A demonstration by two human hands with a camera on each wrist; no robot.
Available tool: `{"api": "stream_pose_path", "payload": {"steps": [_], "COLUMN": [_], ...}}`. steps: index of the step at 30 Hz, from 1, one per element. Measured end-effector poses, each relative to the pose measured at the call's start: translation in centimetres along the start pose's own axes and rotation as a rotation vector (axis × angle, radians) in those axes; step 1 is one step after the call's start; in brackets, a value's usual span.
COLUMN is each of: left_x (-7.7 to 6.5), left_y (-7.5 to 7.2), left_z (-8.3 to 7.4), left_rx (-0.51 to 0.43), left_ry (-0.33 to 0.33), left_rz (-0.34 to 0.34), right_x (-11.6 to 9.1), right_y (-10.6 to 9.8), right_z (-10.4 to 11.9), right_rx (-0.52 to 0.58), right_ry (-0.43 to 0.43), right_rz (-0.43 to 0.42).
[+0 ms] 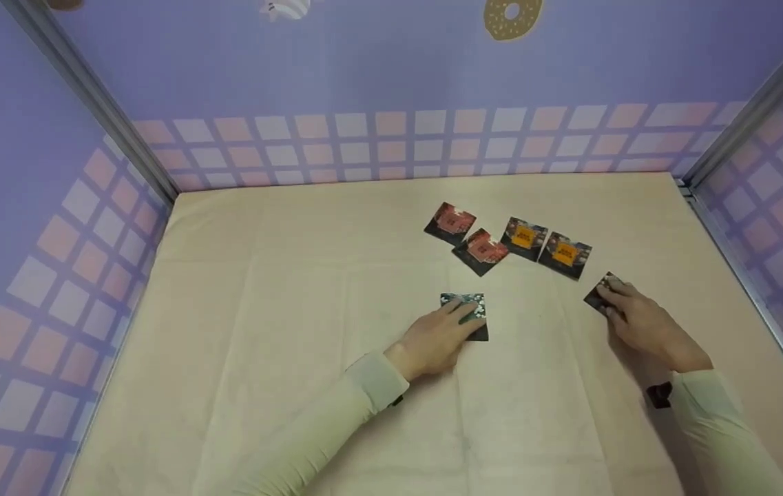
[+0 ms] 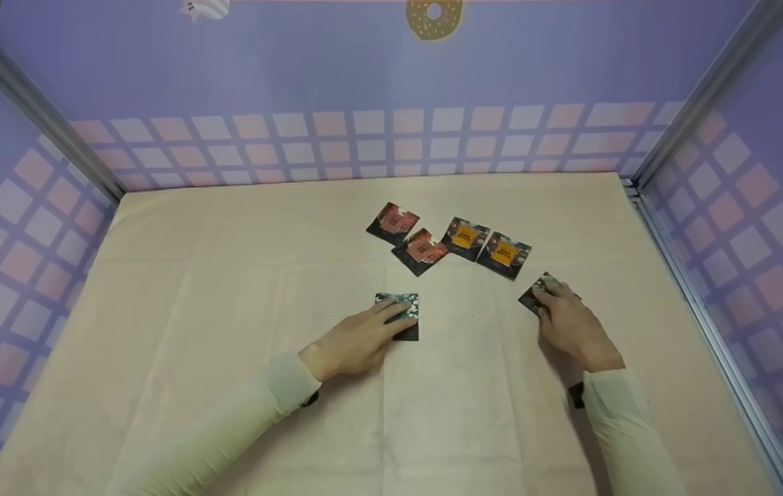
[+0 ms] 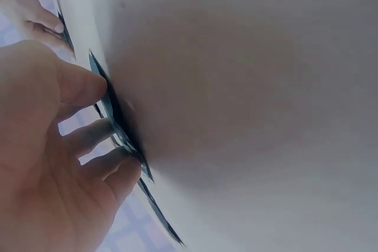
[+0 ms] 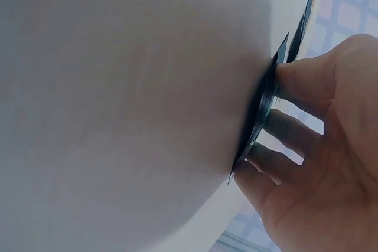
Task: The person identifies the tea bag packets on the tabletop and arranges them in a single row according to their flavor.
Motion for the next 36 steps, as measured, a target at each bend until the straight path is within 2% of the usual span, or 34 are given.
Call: {"api": "stream_pose_path", "payload": {"steps": [8,15,22,28,36], "left_x": [-3.1,-7.6,-13.0,-16.6,-20.6], "left_y": [0.3,0.5,0.4,0.0,-0.2], "left_z": [1.3,3.0,4.8,6.4,8.7], "left_rx": [0.009,-0.029,-0.033,-0.026,-0.122], "left_ry": [-0.044,-0.082,-0.116,-0.14,-0.265], "left_rz": [-0.004,-0.024,-0.109,-0.187,-0.266], "right_x": [0.2,0.3,0.2,0.0,0.1], "right_y": [-0.1,0.3,0.2,0.0,0.3], "right_z": [0.0,0.2,0.4,0.3,-0.2], "right_rx": [0.0,-0.015,-0.029,-0.022,-0.026], "right_ry": [-0.024,-0.026,-0.026,-0.039,-0.015], "right_rz": [-0.012,-0.007,-0.001,-0.014,-0.004]}}
Point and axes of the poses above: each hand's wrist, its own x-axis towards the middle knuckle, its own y-axis out of the palm, z = x × y, the point moved 7 cm from there along x, towards the middle knuckle, and after that the axes turned 12 degrees about y, right-handed, at the moved point
